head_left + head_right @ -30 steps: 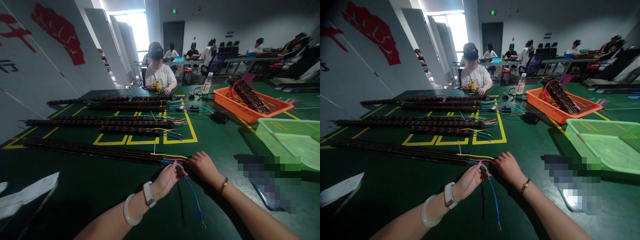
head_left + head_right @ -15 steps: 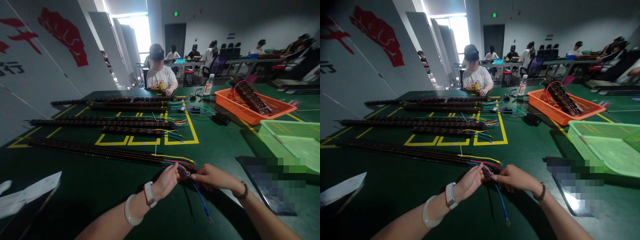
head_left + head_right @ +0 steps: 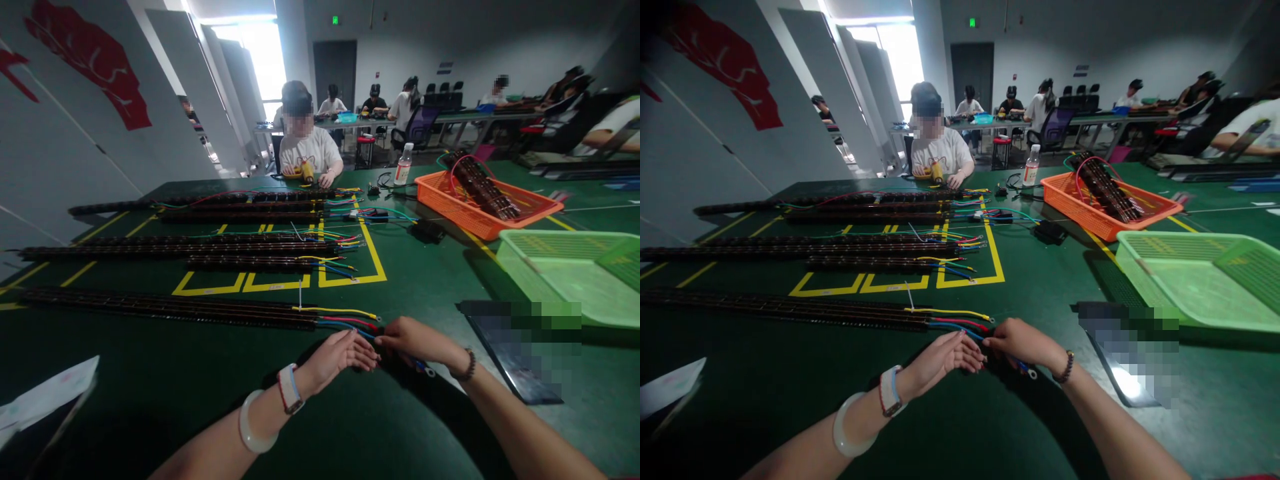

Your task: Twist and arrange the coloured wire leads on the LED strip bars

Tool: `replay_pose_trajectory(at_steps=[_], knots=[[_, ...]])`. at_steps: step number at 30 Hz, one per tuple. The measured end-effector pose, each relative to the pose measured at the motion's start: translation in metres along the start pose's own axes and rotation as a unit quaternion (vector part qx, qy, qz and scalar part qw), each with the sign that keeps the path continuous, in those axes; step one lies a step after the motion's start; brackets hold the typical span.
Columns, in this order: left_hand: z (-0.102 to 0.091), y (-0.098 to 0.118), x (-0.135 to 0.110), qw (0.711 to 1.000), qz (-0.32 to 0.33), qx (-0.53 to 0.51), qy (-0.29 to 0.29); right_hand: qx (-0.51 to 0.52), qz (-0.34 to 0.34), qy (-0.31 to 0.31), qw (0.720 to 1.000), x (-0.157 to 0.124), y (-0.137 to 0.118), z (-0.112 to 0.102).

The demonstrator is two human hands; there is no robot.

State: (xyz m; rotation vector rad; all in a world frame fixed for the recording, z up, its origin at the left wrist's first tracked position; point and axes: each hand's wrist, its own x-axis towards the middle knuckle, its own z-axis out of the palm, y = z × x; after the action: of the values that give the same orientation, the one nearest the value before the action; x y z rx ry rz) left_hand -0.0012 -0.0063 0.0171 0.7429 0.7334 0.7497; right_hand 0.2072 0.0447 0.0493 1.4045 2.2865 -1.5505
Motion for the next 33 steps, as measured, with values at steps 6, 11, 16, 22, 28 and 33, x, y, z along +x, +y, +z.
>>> replay_pose_trajectory(at_steps=[6, 11, 16, 22, 28, 33], knots=[[0.002, 0.002, -0.002, 1.0, 0.009, 0.019, -0.004, -0.065, 0.048, 0.03, 0.996, 0.01, 0.005, 0.011], [-0.002, -0.001, 0.0, 1.0, 0.01, 0.013, -0.013, -0.109, 0.067, 0.06, 0.99, 0.012, 0.007, 0.009], [-0.002, 0.0, 0.0, 1.0, 0.006, 0.009, -0.011, -0.022, 0.0, 0.0, 1.0, -0.006, 0.011, -0.025], [-0.003, -0.002, -0.001, 0.999, 0.017, 0.026, -0.024, -0.03, -0.111, 0.232, 0.966, 0.001, 0.011, -0.041], [-0.002, -0.001, -0.003, 0.998, 0.018, 0.046, -0.03, -0.048, -0.179, 0.128, 0.974, 0.043, -0.01, -0.02], [0.003, 0.002, -0.005, 0.998, 0.013, 0.058, -0.013, -0.047, -0.162, 0.008, 0.986, 0.061, -0.02, -0.01]])
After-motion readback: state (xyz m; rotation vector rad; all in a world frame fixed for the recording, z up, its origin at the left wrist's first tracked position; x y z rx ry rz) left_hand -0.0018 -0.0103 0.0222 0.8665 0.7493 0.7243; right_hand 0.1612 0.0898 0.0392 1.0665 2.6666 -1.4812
